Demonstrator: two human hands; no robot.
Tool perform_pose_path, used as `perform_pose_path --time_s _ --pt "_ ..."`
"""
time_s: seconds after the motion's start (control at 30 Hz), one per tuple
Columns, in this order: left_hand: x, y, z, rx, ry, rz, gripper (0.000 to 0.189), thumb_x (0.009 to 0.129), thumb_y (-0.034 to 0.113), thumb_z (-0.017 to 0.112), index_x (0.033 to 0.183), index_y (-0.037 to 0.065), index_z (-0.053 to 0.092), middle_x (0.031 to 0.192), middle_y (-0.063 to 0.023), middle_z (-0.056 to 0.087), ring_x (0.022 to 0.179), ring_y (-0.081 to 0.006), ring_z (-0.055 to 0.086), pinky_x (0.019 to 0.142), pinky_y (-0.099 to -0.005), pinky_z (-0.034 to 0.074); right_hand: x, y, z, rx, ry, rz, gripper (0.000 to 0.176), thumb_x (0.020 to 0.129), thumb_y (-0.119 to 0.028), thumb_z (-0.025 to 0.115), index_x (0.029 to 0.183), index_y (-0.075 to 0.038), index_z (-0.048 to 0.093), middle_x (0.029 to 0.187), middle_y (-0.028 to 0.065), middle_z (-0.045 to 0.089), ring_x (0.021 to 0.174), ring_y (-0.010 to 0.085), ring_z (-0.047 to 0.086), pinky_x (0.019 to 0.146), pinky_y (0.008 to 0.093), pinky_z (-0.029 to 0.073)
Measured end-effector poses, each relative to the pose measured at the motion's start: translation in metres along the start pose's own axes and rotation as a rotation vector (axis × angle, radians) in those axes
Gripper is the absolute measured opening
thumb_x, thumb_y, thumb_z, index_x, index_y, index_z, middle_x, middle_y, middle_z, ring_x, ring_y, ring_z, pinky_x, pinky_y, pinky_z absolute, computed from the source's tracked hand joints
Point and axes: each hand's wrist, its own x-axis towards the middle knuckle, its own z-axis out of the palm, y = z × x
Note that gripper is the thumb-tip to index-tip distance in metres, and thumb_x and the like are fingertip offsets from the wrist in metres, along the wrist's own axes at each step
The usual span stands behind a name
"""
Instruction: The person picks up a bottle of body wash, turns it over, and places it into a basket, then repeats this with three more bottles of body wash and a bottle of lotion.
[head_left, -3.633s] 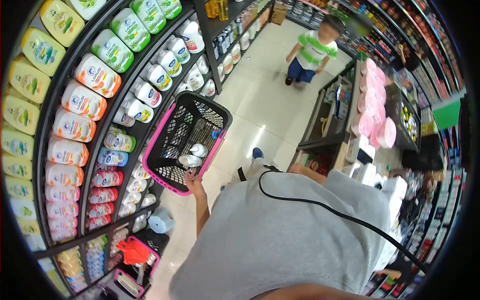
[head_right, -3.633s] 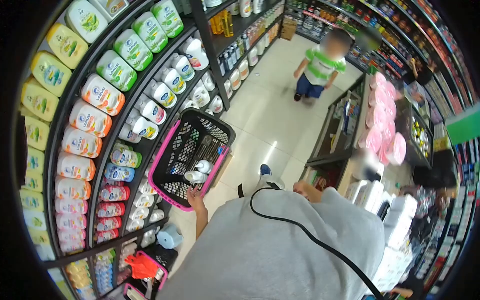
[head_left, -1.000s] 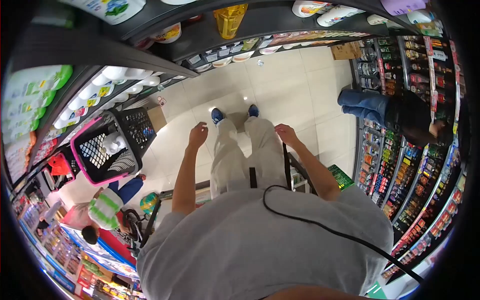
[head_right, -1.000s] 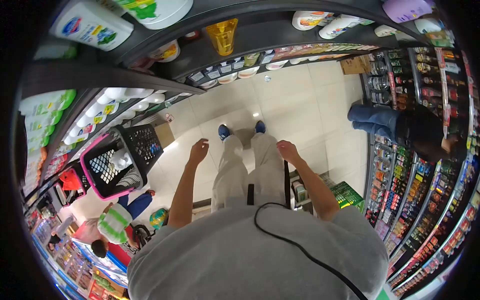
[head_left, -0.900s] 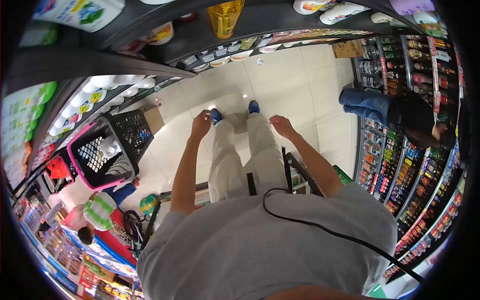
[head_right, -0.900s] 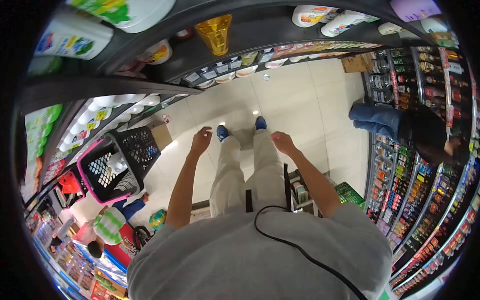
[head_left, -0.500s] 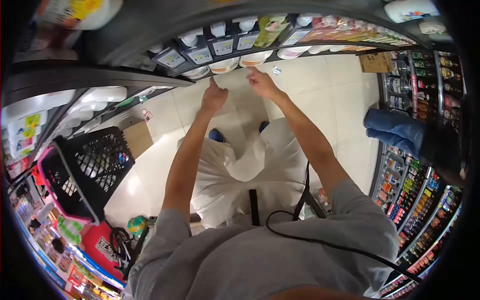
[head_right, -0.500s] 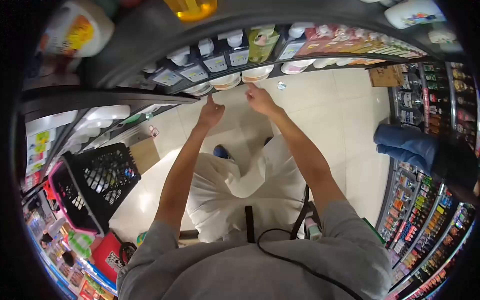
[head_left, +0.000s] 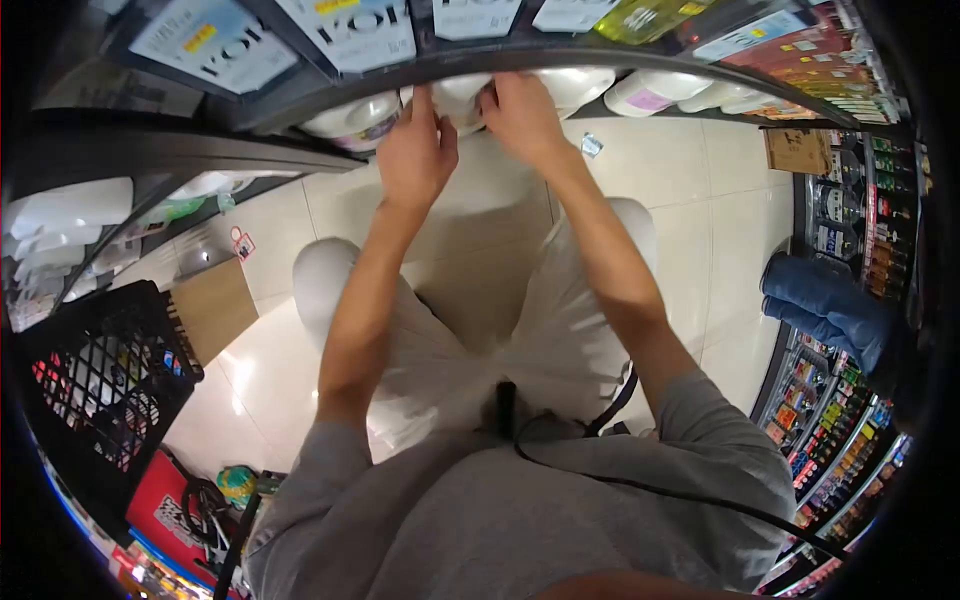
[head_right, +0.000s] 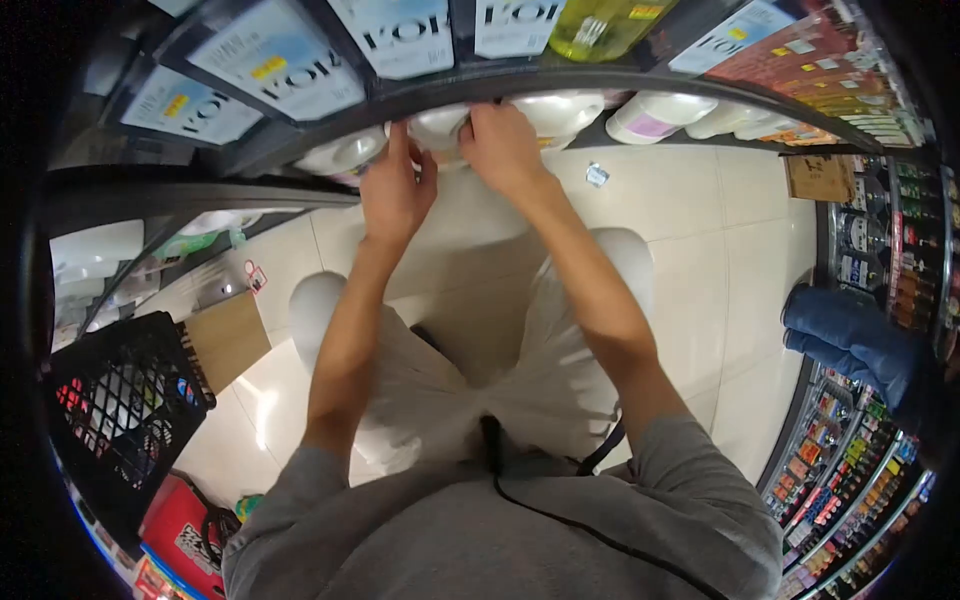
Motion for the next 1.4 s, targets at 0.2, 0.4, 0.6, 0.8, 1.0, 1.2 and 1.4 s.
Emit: perform_pose_path --time_s 0.2,0.4,0.6,0.8,1.0,1.2,1.4 --pt "0.019 0.005 -0.02 0.087 0.131 0.121 0.015 0.088 0.007 0.064 0.102 0.005 0.07 0.089 -0.0168 0.067 0.077 -0.0408 0.066 0.064 -0.0502 0.053 0.001 0.003 0.002 -0.086 0.061 -0.02 0.017 0.085 -0.012 0.064 0.093 0.003 0.065 0.085 0.0269 0.07 0.08 0.0467 0.069 0.077 0.0548 0.057" --pt "0.023 -0.006 -0.014 0.041 0.019 0.057 0.036 0.083 0.003 0.061 0.118 0.001 0.068 0.089 -0.0234 0.066 0.078 -0.042 0.066 0.071 -0.0523 0.054 0.001 0.009 0.008 -0.103 0.097 -0.06 0.017 0.086 -0.012 0.064 0.095 0.003 0.064 0.079 0.0286 0.069 0.076 0.0461 0.069 0.072 0.0556 0.057" --pt "0.025 -0.012 -0.015 0.137 0.001 0.132 0.045 0.078 0.007 0.062 0.122 -0.001 0.066 0.088 -0.023 0.067 0.074 -0.0415 0.066 0.071 -0.0518 0.054 0.0 0.011 0.004 -0.102 0.099 -0.088 0.022 0.086 -0.01 0.064 0.102 0.005 0.062 0.077 0.0284 0.068 0.075 0.0471 0.069 0.072 0.0554 0.057" --pt "0.03 -0.005 -0.034 0.049 -0.118 0.114 0.048 0.077 0.012 0.067 0.123 -0.001 0.066 0.092 -0.0231 0.068 0.075 -0.0396 0.068 0.072 -0.0492 0.055 -0.005 0.012 -0.007 0.008 0.017 -0.066 0.029 0.085 -0.009 0.065 0.111 0.003 0.061 0.08 0.0271 0.069 0.076 0.0462 0.069 0.074 0.0555 0.057" --pt "0.026 -0.004 -0.045 0.258 -0.118 0.38 0.071 0.068 0.036 0.088 0.126 0.002 0.063 0.116 -0.0189 0.067 0.084 -0.0357 0.07 0.074 -0.0451 0.058 -0.014 0.002 -0.034 -0.036 -0.026 -0.141 0.033 0.08 -0.009 0.07 0.113 -0.003 0.067 0.07 0.0153 0.07 0.066 0.0345 0.07 0.064 0.0449 0.056" --pt "0.028 -0.002 -0.034 0.164 -0.223 0.487 0.075 0.064 0.033 0.091 0.129 0.009 0.061 0.121 -0.0149 0.067 0.092 -0.0381 0.071 0.08 -0.0455 0.057 -0.021 0.014 -0.044 -0.223 -0.04 -0.369 0.023 0.065 -0.019 0.078 0.087 -0.011 0.077 0.071 0.009 0.071 0.068 0.0313 0.069 0.064 0.0428 0.054" --pt "0.015 -0.001 -0.024 -0.052 -0.357 0.4 0.073 0.061 0.024 0.09 0.128 0.01 0.064 0.105 -0.0174 0.074 0.088 -0.0366 0.072 0.081 -0.0441 0.058 -0.026 0.027 -0.035 -0.059 0.001 -0.467 0.027 0.062 -0.022 0.079 0.087 -0.012 0.078 0.074 0.0077 0.073 0.068 0.0293 0.069 0.064 0.041 0.055"
